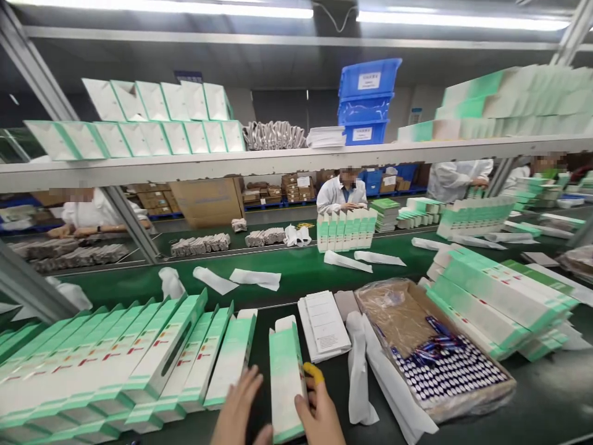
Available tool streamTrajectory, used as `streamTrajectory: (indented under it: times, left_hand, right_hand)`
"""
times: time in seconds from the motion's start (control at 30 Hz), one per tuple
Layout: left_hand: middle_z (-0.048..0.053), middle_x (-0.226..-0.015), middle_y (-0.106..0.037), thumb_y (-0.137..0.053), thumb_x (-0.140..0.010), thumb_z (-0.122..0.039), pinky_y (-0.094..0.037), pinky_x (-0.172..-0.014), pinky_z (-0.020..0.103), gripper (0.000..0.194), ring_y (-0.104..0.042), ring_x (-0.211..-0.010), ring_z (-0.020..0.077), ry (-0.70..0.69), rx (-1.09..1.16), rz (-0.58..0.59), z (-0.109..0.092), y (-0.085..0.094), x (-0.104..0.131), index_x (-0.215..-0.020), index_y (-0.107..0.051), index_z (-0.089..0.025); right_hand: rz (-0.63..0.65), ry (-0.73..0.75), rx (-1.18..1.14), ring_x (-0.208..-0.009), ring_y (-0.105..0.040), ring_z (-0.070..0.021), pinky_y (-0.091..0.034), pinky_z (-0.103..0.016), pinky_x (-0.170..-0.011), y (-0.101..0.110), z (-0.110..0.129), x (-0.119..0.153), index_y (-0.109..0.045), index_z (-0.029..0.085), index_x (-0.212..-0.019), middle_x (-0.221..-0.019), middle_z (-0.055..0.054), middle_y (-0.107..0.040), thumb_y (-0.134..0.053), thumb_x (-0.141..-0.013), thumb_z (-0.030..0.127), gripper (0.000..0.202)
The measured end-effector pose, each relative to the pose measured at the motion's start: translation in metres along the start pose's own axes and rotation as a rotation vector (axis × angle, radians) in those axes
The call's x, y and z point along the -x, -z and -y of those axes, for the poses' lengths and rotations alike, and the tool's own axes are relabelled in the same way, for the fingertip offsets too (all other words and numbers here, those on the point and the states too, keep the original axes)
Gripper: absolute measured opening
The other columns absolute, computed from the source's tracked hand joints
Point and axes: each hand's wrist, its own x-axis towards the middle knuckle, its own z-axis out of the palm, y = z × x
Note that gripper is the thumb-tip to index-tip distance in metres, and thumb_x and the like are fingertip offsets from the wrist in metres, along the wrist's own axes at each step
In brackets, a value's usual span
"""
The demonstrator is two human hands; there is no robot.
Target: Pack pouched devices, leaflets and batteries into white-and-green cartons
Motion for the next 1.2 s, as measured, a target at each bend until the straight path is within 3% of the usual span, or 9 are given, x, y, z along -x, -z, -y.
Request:
streamTrajectory:
  times: [0.2,0.33,0.43,0.63,0.83,0.93,1.03,1.13,1.2]
  left_hand:
    - [0.014,-0.145,-0.049,-0.047,-0.091,-0.032,-0.041,-0.103,0.060,0.049,-0.040,-0.136,0.0386,0.075,-0.365,0.040,0.049,0.028,-0.010,-0.138,-0.052,-0.017]
    - [0.020,-0.140,-0.051,-0.052,-0.083,-0.026,-0.040,-0.105,0.060,0.052,-0.044,-0.133,0.0411,0.043,-0.371,0.241,0.031,0.023,-0.023,-0.132,-0.058,-0.009]
    - [0.018,-0.137,-0.056,-0.052,-0.084,-0.024,-0.033,-0.109,0.062,0.048,-0.042,-0.134,0.0407,0.101,-0.350,0.333,0.018,0.030,-0.036,-0.130,-0.061,-0.015]
    - [0.015,-0.130,-0.062,-0.063,-0.083,-0.032,-0.032,-0.106,0.062,0.044,-0.045,-0.130,0.0459,0.201,-0.450,0.326,0.017,0.055,-0.048,-0.127,-0.062,-0.033]
    - [0.017,-0.116,-0.068,-0.054,-0.089,-0.034,-0.022,-0.105,0.071,0.045,-0.043,-0.131,0.0442,0.121,-0.574,0.314,0.021,0.064,-0.043,-0.134,-0.055,-0.034]
    - [0.018,-0.125,-0.063,-0.046,-0.092,-0.033,-0.020,-0.105,0.073,0.043,-0.036,-0.136,0.0431,0.067,-0.529,0.163,0.028,0.066,-0.041,-0.131,-0.060,-0.024]
    - [0.014,-0.136,-0.056,-0.046,-0.091,-0.038,-0.027,-0.107,0.067,0.041,-0.037,-0.137,0.0401,-0.122,-0.326,0.004,0.023,0.061,-0.039,-0.125,-0.063,-0.023]
    - [0.004,-0.130,-0.063,-0.046,-0.094,-0.048,-0.040,-0.107,0.051,0.034,-0.050,-0.128,0.0290,-0.365,0.010,0.082,-0.014,0.042,-0.034,-0.119,-0.064,-0.033]
    - [0.004,-0.126,-0.065,-0.038,-0.093,-0.061,-0.041,-0.108,0.048,0.044,-0.050,-0.128,0.0272,-0.327,0.247,0.226,-0.052,0.024,-0.031,-0.113,-0.065,-0.034]
  right_hand:
    - [0.031,-0.033,0.209,-0.099,-0.064,-0.0243,-0.053,-0.034,-0.081,-0.005,0.026,-0.016,-0.037,0.021,-0.133,-0.120,-0.013,-0.060,-0.054,-0.086,0.050,0.058]
    - [0.047,0.059,0.481,-0.099,-0.062,-0.0236,-0.052,-0.034,-0.083,-0.027,0.043,-0.033,-0.048,0.022,-0.129,-0.113,-0.010,-0.060,-0.051,-0.089,0.044,0.046]
    - [0.053,0.130,0.653,-0.093,-0.062,-0.0236,-0.052,-0.035,-0.081,-0.035,0.043,-0.041,-0.057,0.017,-0.115,-0.107,-0.011,-0.058,-0.045,-0.091,0.040,0.035]
    - [0.035,0.206,0.799,-0.098,-0.060,-0.0271,-0.050,-0.041,-0.086,-0.039,0.034,-0.041,-0.058,0.014,-0.110,-0.102,-0.014,-0.060,-0.037,-0.094,0.032,0.032]
    - [0.105,0.254,0.862,-0.104,-0.062,-0.0261,-0.051,-0.040,-0.091,-0.052,0.059,-0.034,-0.057,0.013,-0.124,-0.113,-0.014,-0.061,-0.043,-0.092,0.019,0.035]
    - [0.080,0.350,0.934,-0.117,-0.057,-0.0278,-0.048,-0.040,-0.099,-0.026,0.084,-0.004,-0.056,0.020,-0.130,-0.131,-0.012,-0.056,-0.050,-0.092,0.025,0.039]
    - [-0.128,0.559,1.064,-0.119,-0.058,-0.0245,-0.048,-0.037,-0.102,0.033,0.102,0.045,-0.054,0.027,-0.133,-0.130,-0.007,-0.060,-0.051,-0.094,0.028,0.039]
    - [-0.273,0.686,1.321,-0.119,-0.057,-0.0286,-0.047,-0.043,-0.101,0.108,0.106,0.080,-0.055,0.026,-0.133,-0.130,-0.010,-0.060,-0.060,-0.089,0.028,0.044]
    - [-0.229,0.680,1.513,-0.122,-0.054,-0.0325,-0.046,-0.048,-0.101,0.152,0.102,0.088,-0.055,0.025,-0.132,-0.136,-0.011,-0.055,-0.064,-0.084,0.026,0.049]
